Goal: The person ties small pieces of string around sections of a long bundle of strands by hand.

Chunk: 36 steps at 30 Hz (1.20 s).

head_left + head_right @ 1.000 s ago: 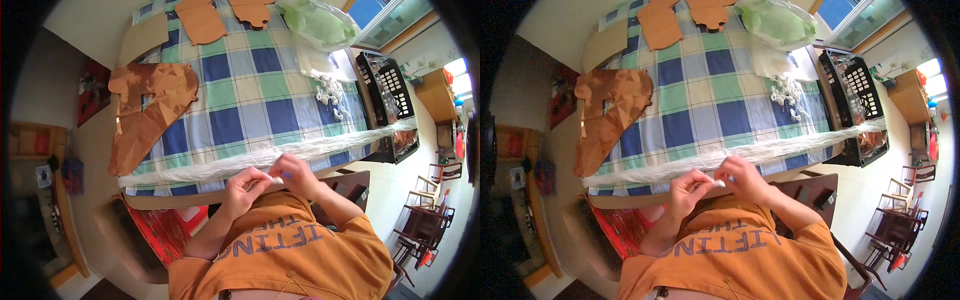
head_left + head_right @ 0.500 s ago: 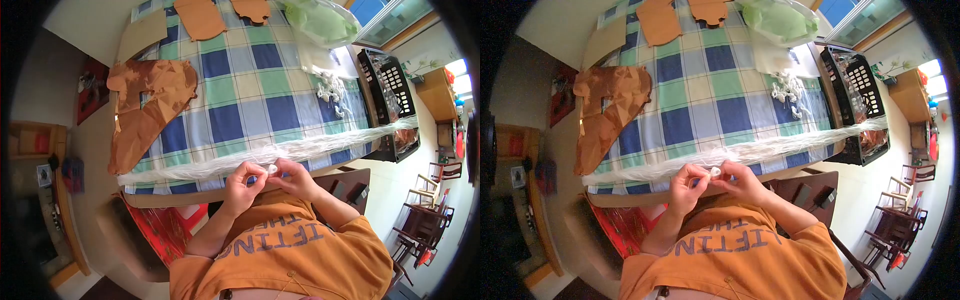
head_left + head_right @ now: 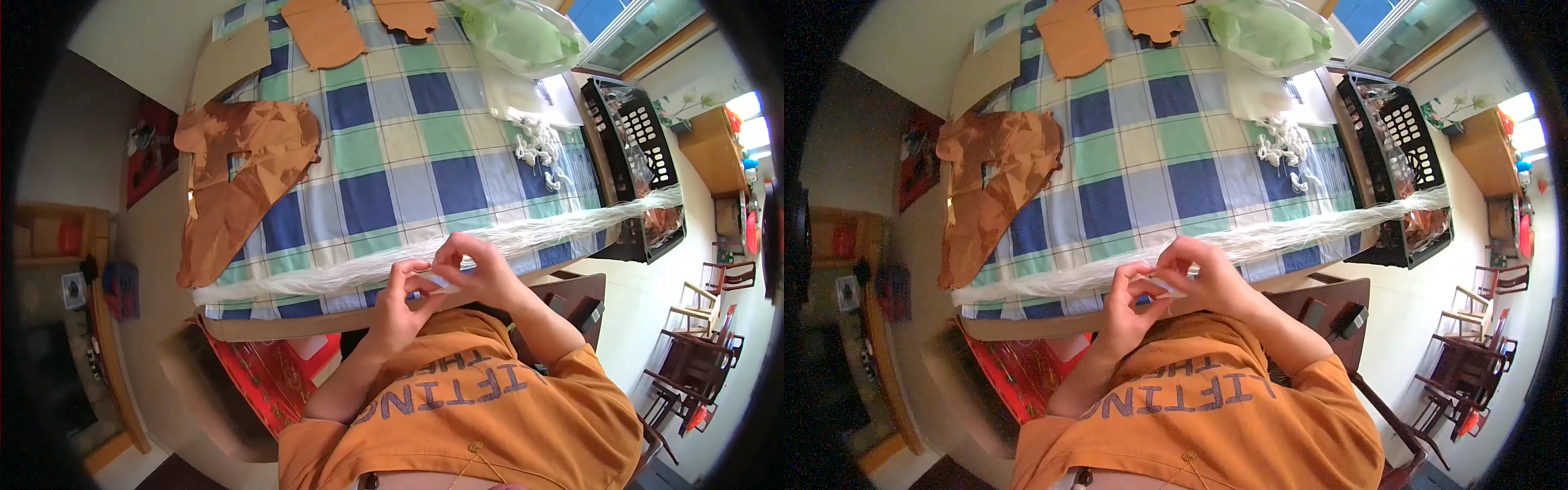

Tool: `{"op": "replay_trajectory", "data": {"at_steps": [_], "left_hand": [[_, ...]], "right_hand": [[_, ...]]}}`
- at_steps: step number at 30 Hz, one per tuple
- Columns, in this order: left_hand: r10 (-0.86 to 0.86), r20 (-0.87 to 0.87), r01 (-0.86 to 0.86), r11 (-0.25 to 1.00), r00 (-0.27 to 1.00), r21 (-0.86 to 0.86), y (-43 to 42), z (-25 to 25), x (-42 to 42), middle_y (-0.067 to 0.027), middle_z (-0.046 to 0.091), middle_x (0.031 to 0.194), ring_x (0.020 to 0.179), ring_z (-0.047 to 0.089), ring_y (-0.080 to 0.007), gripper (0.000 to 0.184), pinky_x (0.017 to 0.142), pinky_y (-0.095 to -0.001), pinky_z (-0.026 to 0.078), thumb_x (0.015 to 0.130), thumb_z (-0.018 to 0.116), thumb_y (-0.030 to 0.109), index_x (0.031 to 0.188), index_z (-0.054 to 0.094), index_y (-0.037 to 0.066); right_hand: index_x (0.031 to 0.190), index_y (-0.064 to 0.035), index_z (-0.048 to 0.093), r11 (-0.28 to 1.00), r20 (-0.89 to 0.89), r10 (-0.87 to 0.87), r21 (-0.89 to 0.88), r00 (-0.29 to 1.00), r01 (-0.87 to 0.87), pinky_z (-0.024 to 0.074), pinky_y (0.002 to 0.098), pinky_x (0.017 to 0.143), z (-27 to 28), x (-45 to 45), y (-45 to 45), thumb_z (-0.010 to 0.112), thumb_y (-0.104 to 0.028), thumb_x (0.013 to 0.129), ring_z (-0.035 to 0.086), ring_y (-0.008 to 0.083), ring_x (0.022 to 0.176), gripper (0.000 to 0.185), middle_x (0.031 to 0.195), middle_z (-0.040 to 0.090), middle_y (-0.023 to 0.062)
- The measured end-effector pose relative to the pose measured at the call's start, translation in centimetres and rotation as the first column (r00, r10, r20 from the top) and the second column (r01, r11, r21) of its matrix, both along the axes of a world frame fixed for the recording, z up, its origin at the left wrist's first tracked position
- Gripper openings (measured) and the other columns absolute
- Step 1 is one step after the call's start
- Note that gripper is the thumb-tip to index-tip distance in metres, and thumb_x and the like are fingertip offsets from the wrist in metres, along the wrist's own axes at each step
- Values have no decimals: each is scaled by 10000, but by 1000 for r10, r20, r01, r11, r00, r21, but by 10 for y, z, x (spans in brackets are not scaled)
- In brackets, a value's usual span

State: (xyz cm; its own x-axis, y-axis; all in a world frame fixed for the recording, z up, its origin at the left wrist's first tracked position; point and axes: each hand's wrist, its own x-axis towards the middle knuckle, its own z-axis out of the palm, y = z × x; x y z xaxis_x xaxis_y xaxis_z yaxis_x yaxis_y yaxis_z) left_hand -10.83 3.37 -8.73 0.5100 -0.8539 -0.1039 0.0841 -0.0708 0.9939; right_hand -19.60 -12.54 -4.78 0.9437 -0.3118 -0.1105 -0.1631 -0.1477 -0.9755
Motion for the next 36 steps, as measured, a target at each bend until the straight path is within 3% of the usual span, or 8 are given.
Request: {"op": "replay_trajectory", "data": {"at_steps": [3,7,10,14,19,23,26,36], "left_hand": [[33,-267,-54,996,963,-71,0,9,4,-77,666,921,849,645,-126,363,773,-281,513,822,675,-24,1131,489,16],[183,-466,-235,970,866,-57,-2,-4,13,-37,659,936,844,628,-100,102,778,-227,498,833,672,-19,928,638,-9],[145,-219,-127,987,965,94,-4,-7,11,-48,659,901,795,621,-119,103,748,-229,493,823,679,-25,916,643,2],[-93,83,91,995,992,27,-3,7,12,-48,622,925,850,607,-139,129,757,-243,493,787,708,-7,907,673,26],[-49,-171,18,984,984,-176,-2,0,13,-52,581,1028,898,579,-114,114,808,-233,459,811,693,-6,911,644,20],[65,-613,-188,972,788,-140,-6,1,10,-58,606,938,877,590,-153,60,835,-274,455,865,621,-19,883,593,30],[104,-745,-264,959,659,-99,-11,-9,6,-61,624,893,838,597,-142,65,787,-280,471,866,619,-8,882,586,46],[259,-521,-347,935,813,-77,-12,-12,3,-42,643,875,814,609,-112,46,778,-247,485,850,646,-13,863,616,19]], "right_hand": [[841,5,575,964,-14,-95,248,995,96,451,258,732,-22,-3,-7,634,8,835,550,108,782,59,824,597,37],[823,-45,598,962,192,-95,-236,977,140,446,287,742,-26,-20,16,653,28,781,559,181,769,101,805,577,50],[833,-74,622,751,164,161,-660,973,-13,435,329,733,-4,-20,18,693,-15,741,550,229,786,131,825,563,56],[839,-97,616,883,179,149,-467,973,-49,413,358,765,7,-9,7,681,-92,779,522,262,832,89,843,537,60],[865,-35,588,848,-30,-63,525,998,69,415,231,655,-31,-7,0,674,-100,868,486,39,723,108,777,546,-41],[879,-20,557,972,73,-77,228,994,58,458,229,753,-45,-22,20,662,-79,873,557,71,838,121,868,569,4],[947,-13,522,870,52,-197,470,979,150,456,262,845,-38,-20,30,645,5,861,535,100,942,152,1007,527,47],[898,-29,602,880,185,-168,-414,968,232,517,311,643,-25,-12,35,703,-18,792,623,219,757,147,821,599,79]]}}
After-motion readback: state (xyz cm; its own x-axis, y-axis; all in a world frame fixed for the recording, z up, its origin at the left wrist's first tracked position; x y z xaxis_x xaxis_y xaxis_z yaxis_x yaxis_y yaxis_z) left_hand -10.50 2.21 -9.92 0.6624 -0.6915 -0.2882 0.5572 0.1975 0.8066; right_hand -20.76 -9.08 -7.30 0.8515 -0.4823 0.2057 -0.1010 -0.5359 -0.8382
